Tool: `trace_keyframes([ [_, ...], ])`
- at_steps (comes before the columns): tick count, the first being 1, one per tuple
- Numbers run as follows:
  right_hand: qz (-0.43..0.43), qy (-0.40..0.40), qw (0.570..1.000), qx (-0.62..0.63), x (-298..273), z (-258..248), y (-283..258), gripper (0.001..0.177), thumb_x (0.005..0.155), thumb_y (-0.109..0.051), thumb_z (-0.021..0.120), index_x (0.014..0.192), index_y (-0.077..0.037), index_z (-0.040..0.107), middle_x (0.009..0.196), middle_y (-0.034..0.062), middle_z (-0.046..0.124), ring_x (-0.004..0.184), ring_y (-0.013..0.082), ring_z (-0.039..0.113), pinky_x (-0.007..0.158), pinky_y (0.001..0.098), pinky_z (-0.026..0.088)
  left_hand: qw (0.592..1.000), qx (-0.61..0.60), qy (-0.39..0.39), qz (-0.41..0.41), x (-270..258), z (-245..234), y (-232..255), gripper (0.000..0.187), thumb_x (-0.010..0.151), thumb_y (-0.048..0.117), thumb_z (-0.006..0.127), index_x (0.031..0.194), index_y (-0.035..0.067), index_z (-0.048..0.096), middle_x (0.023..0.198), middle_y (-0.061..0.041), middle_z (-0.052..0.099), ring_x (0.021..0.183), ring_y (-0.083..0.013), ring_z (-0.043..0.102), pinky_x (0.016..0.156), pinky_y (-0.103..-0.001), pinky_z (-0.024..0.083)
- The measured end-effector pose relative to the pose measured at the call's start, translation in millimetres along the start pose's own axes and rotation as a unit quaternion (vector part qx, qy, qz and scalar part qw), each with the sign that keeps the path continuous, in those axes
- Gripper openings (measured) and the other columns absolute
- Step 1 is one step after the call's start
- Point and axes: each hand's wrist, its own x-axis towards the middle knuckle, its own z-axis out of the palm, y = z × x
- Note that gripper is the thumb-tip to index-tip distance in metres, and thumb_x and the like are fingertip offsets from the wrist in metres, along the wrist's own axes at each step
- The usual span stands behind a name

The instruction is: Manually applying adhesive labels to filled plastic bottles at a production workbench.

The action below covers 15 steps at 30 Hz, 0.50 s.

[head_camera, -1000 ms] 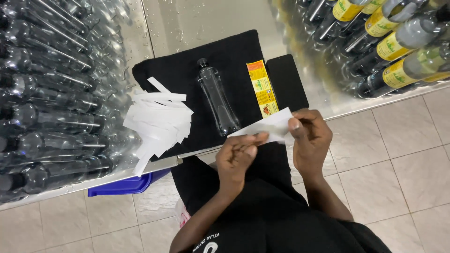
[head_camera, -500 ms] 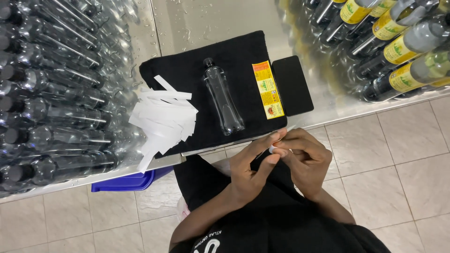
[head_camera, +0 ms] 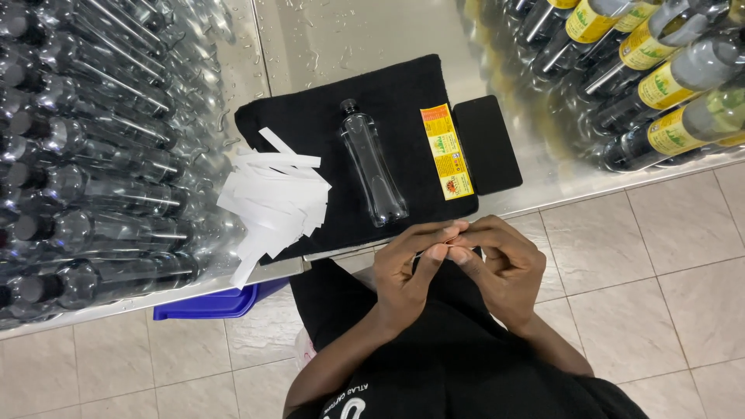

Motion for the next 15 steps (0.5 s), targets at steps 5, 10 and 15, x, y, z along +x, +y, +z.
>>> trace_keyframes([
  [5, 0.012, -0.002, 1.0, 0.009, 2.8, 7.0, 0.4, 0.012, 0.094, -0.002, 0.082, 0.1, 0.008, 0.079, 0.084, 0.0202, 0.073, 0.073, 0.0187, 0.067, 0.071, 0.0354, 0.06, 0.999, 0.014, 0.029, -0.028, 3.7, -1.4, -1.4, 0.031, 0.109, 0.022, 0.068, 0.111, -0.006, 0.081, 0.107, -0.025, 0.084, 0.102, -0.0396, 0.083, 0.087, -0.044, 0.067],
  [10, 0.041, 0.007, 0.996, 0.082, -4.3, 7.3, 22.1, 0.015, 0.101, -0.008, 0.075, 0.102, 0.007, 0.073, 0.091, 0.0176, 0.072, 0.083, 0.016, 0.064, 0.076, 0.0353, 0.057, 0.98, -0.109, 0.131, -0.107, 20.2, -27.4, -22.2, 0.051, 0.111, 0.041, 0.064, 0.112, -0.009, 0.076, 0.106, -0.029, 0.081, 0.099, -0.0392, 0.081, 0.088, -0.046, 0.066],
  [15, 0.127, 0.102, 0.966, 0.202, -10.8, -7.5, 39.6, 0.015, 0.107, -0.016, 0.069, 0.105, -0.005, 0.06, 0.11, 0.012, 0.072, 0.101, 0.0225, 0.075, 0.097, 0.0506, 0.067, 0.925, -0.13, 0.313, -0.171, 52.4, -104.6, -42.2, 0.036, 0.11, 0.028, 0.06, 0.125, -0.003, 0.071, 0.133, -0.032, 0.074, 0.125, -0.0463, 0.074, 0.109, -0.052, 0.057],
])
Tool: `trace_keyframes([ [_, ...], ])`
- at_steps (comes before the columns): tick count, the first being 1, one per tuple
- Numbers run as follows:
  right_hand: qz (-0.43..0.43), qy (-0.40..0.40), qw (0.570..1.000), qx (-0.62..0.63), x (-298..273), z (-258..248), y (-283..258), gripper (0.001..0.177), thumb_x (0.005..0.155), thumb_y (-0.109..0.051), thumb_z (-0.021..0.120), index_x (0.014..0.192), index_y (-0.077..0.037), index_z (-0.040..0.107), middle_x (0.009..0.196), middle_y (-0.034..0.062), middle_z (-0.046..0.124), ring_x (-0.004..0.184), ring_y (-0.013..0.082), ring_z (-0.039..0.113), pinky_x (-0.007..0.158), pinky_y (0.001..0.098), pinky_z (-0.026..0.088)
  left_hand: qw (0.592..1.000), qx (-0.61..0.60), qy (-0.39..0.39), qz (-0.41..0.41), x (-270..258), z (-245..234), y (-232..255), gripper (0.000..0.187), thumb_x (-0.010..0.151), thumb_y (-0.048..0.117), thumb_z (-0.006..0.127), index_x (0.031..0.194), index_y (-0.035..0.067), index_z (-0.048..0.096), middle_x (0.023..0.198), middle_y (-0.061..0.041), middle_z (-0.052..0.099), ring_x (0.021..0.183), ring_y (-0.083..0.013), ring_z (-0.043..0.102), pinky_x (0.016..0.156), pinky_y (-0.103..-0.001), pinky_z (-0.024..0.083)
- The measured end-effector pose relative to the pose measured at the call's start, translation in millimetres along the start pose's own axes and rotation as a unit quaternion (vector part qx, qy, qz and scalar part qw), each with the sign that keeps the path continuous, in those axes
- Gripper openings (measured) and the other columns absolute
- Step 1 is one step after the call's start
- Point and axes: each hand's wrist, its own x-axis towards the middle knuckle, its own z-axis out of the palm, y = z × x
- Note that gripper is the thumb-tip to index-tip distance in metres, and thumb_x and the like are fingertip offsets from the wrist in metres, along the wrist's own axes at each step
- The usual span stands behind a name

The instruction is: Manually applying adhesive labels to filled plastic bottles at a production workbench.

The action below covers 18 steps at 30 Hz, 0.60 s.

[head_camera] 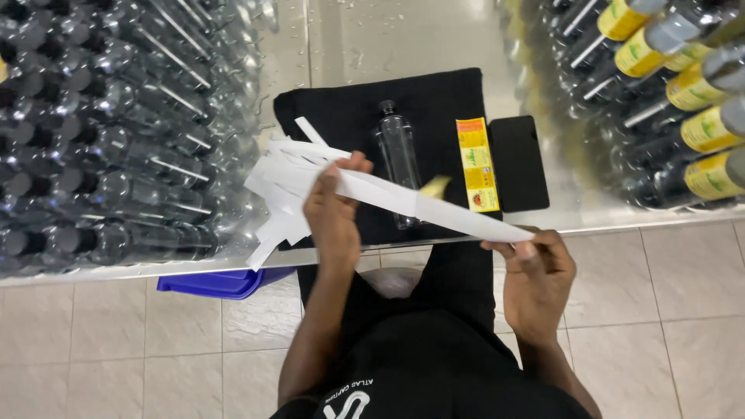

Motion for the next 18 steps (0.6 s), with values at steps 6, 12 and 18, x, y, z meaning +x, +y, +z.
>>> trace_keyframes([
  [6, -0.012, 0.046, 0.994, 0.094, 4.1, -21.0, 8.5, 0.018, 0.106, -0.023, 0.081, 0.119, -0.017, 0.07, 0.108, 0.0005, 0.078, 0.103, 0.018, 0.074, 0.092, 0.0385, 0.063, 0.974, 0.176, 0.143, 0.021, 53.2, -38.0, 42.8, 0.023, 0.111, 0.015, 0.057, 0.115, 0.012, 0.08, 0.12, -0.008, 0.088, 0.105, -0.0204, 0.087, 0.085, -0.031, 0.07],
  [12, -0.014, 0.06, 0.992, 0.106, 31.8, -8.2, -14.0, 0.017, 0.109, -0.018, 0.077, 0.123, -0.013, 0.067, 0.104, -0.0003, 0.075, 0.103, 0.015, 0.074, 0.1, 0.0373, 0.065, 0.84, 0.483, 0.157, 0.19, 106.9, -101.9, 28.2, 0.05, 0.11, 0.03, 0.065, 0.151, 0.002, 0.061, 0.154, -0.018, 0.064, 0.147, -0.0345, 0.058, 0.117, -0.045, 0.052],
  [18, -0.036, 0.079, 0.995, 0.046, 58.4, 45.0, -11.6, 0.006, 0.112, -0.016, 0.062, 0.116, -0.011, 0.061, 0.105, 0.0019, 0.069, 0.094, 0.0212, 0.078, 0.07, 0.0363, 0.069, 0.822, 0.459, 0.057, 0.332, 17.1, -55.5, -22.8, 0.038, 0.103, 0.021, 0.08, 0.138, 0.009, 0.071, 0.128, -0.017, 0.076, 0.127, -0.0395, 0.071, 0.115, -0.051, 0.052],
])
